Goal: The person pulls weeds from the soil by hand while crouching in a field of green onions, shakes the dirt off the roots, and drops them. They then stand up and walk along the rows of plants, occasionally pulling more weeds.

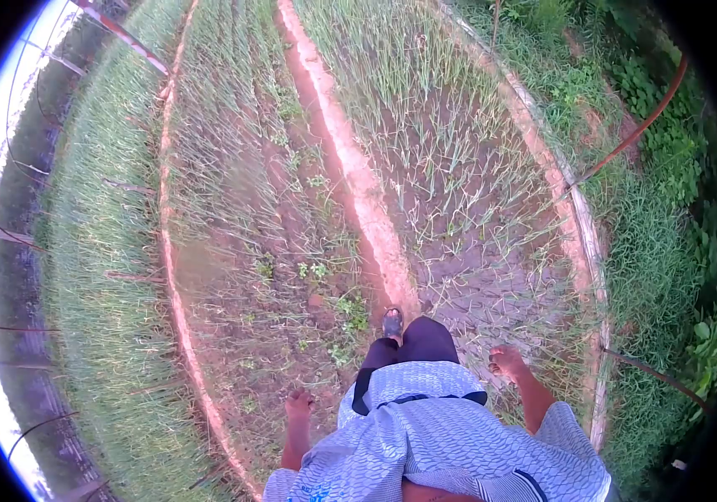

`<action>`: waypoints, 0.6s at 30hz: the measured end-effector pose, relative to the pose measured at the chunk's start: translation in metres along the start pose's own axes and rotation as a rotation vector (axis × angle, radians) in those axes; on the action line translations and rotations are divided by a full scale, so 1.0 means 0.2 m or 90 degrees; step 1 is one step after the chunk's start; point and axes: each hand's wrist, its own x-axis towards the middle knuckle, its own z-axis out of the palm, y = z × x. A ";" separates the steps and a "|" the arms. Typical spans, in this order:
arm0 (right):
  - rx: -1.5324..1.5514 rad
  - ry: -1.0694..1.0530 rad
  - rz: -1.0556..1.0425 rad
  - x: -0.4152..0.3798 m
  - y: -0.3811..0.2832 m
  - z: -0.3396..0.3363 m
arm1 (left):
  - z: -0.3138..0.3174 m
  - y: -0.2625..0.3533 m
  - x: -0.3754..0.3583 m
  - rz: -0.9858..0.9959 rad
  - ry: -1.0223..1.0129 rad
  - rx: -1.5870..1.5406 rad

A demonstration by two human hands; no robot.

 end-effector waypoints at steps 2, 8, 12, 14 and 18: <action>0.022 0.018 0.024 0.03 -0.24 0.07 | 0.12 0.32 0.16 0.076 -0.004 -0.014; -0.107 0.103 0.066 0.18 -0.70 0.17 | 0.52 1.03 0.50 0.153 -0.001 -0.013; -0.145 0.034 0.169 0.51 -0.91 0.14 | 0.72 1.15 0.72 0.043 0.062 -0.059; -0.115 0.025 0.183 0.58 -1.19 0.20 | 0.80 1.21 0.78 -0.040 0.113 -0.039; -0.163 0.036 0.102 0.61 -2.12 0.50 | 0.97 1.46 0.85 -0.120 0.081 -0.093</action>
